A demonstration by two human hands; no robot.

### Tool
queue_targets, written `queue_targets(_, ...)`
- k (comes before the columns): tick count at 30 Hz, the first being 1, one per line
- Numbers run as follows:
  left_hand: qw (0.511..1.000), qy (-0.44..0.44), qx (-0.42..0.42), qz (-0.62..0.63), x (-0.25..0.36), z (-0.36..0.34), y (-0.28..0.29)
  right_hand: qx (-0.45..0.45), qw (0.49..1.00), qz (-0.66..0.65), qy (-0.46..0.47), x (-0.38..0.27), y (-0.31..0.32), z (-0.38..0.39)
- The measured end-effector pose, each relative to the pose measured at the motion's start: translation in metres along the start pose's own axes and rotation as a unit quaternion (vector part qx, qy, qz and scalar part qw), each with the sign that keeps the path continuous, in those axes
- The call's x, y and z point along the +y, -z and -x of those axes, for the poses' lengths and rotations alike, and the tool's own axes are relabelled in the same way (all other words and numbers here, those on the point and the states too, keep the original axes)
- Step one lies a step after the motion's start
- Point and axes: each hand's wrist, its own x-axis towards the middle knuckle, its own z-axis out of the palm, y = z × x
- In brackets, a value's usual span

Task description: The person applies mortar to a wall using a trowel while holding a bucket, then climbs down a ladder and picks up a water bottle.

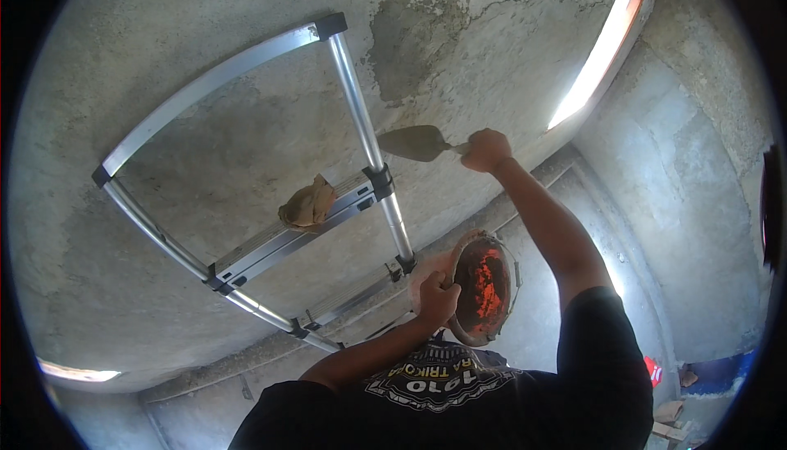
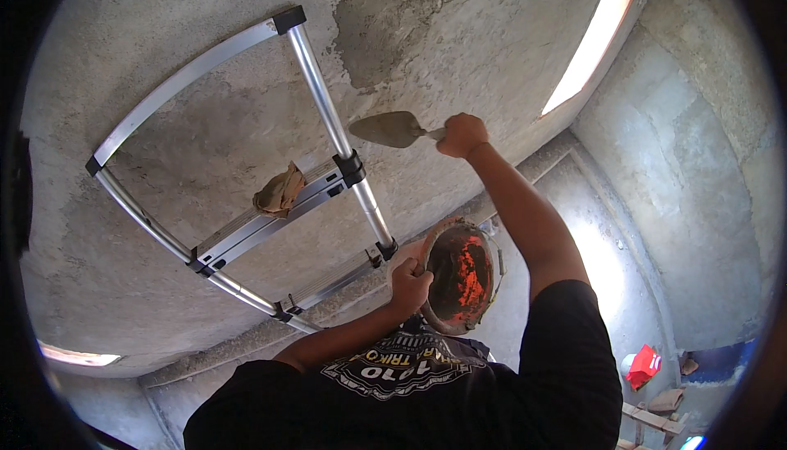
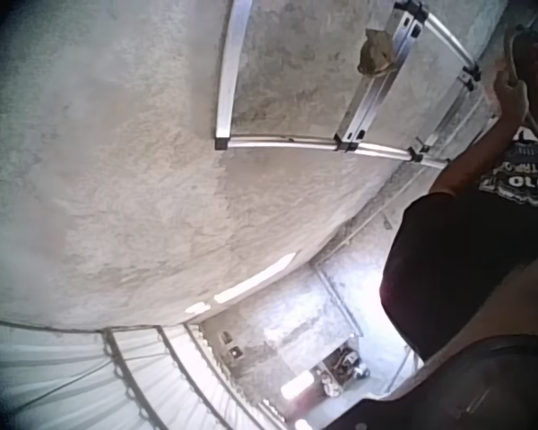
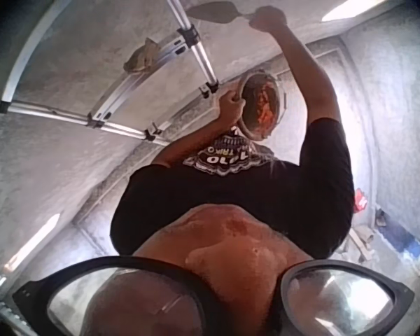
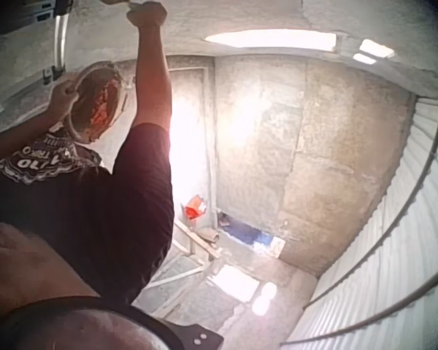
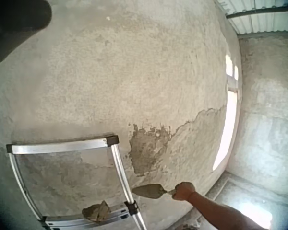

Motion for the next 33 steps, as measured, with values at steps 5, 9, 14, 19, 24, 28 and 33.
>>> queue_targets(5, 0.999, -0.030, 0.005, -0.041, -0.016, -0.005, 0.005, 0.074, 0.984, -0.108, -0.120, 0.024, 0.036, 0.085)
queue_targets(9, 0.999, -0.005, -0.019, -0.041, -0.005, -0.006, 0.005, 0.197, 0.916, -0.313, -0.157, 0.055, 0.014, 0.197)
queue_targets(14, 0.998, -0.038, -0.008, -0.050, 0.011, -0.011, 0.007, 0.161, 0.866, -0.407, -0.242, 0.031, 0.016, 0.312)
queue_targets(19, 0.994, -0.103, -0.019, -0.012, 0.017, -0.038, 0.015, 0.136, 0.830, -0.466, -0.276, -0.009, 0.036, 0.373)
queue_targets(24, 0.995, -0.072, -0.067, -0.002, 0.056, -0.057, 0.035, 0.051, 0.930, -0.278, -0.235, -0.020, 0.072, 0.401)
queue_targets(28, 0.986, -0.122, -0.090, 0.065, 0.089, -0.064, 0.053, 0.013, 0.907, -0.365, -0.209, -0.030, 0.068, 0.405)
queue_targets(33, 0.977, -0.168, -0.107, 0.073, 0.101, -0.059, 0.056, 0.084, 0.953, -0.266, -0.121, -0.054, 0.043, 0.379)
